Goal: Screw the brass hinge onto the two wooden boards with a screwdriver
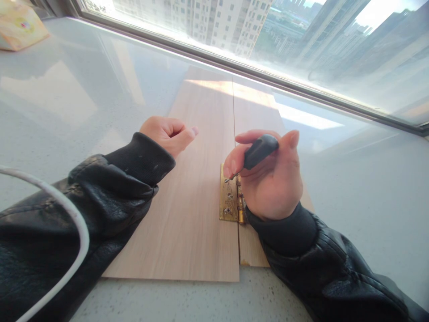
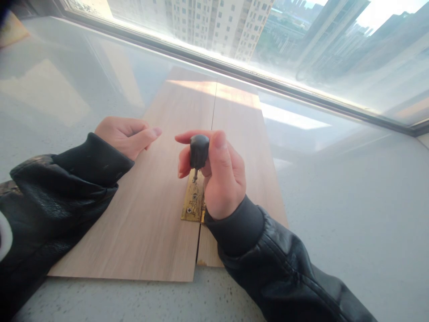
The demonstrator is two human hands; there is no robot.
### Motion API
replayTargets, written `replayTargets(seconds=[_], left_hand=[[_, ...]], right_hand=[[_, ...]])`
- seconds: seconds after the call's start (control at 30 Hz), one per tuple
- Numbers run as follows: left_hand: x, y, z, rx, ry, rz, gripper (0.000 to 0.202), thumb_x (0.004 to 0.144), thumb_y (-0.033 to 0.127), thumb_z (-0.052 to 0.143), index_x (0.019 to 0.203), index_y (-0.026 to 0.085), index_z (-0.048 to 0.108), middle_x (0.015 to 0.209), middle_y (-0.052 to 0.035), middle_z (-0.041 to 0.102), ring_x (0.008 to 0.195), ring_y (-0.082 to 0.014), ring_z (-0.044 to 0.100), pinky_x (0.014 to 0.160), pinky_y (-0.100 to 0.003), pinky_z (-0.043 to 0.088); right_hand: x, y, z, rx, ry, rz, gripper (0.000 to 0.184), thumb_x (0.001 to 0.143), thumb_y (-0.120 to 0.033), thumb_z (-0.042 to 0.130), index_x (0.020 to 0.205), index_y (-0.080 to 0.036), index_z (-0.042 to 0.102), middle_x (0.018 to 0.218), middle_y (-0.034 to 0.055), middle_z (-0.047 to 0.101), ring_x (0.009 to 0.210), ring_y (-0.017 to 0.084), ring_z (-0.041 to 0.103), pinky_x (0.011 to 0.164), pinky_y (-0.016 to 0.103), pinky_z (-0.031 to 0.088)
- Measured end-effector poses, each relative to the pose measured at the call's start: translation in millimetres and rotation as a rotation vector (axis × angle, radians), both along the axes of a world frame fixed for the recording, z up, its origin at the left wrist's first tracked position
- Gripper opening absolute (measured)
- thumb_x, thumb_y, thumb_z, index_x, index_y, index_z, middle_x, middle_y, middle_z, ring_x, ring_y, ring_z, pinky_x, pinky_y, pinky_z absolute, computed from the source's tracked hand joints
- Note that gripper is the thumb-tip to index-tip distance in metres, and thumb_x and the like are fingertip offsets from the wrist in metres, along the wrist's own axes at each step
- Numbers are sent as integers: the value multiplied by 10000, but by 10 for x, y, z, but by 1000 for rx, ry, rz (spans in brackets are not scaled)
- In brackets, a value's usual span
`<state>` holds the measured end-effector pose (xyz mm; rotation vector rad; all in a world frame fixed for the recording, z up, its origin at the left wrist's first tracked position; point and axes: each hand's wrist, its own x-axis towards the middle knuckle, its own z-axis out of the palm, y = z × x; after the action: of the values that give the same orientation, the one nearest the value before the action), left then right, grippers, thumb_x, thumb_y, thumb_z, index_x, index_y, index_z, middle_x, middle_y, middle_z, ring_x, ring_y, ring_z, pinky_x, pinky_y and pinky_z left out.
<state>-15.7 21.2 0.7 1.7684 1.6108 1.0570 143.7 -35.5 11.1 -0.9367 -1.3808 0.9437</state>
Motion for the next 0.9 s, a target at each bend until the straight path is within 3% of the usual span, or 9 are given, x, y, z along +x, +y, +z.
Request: replayTargets(seconds=[0.1,0.23,0.37,0.63,0.8,0.9], left_hand=[[3,-3,3,0,-1,0,381,722,354,539,416,169,407,376,52,303,383,-59,275,422,-243,206],[3,-12,34,-22,-4,-29,383,732,343,536,415,170,407,376,53,309,381,-59,281,420,-242,214],[-6,-12,50,-21,-9,-46,384,739,322,532,412,171,400,376,57,299,380,-58,277,424,-241,217],[-19,-8,55,-25,11,-71,382,756,321,533,421,171,424,384,58,309,389,-61,286,433,-247,224],[-22,-8,59,-38,15,-74,392,761,327,541,421,171,423,390,58,307,393,-61,291,436,-248,226],[-30,-3,60,-51,18,-81,393,767,337,541,429,173,429,400,55,313,401,-65,305,442,-249,234]], right_hand=[[-2,-8,4,2,-23,-11,440,894,-604,207,913,-268,489,569,-37,456,493,127,531,500,307,453],[-8,-4,2,43,79,40,303,888,-542,356,832,-266,469,625,-32,533,517,125,545,494,297,456],[-9,12,8,39,124,53,410,905,-512,332,705,-232,554,672,5,540,570,129,542,495,301,440],[-32,10,5,11,118,77,507,902,-591,283,711,-223,575,555,-13,519,531,133,547,521,313,450],[-20,-10,181,21,165,94,526,920,-574,227,709,-223,558,539,-14,460,491,131,505,495,315,425],[69,-22,349,-10,62,46,531,914,-583,217,667,-234,533,523,-21,364,468,126,424,471,309,372]])
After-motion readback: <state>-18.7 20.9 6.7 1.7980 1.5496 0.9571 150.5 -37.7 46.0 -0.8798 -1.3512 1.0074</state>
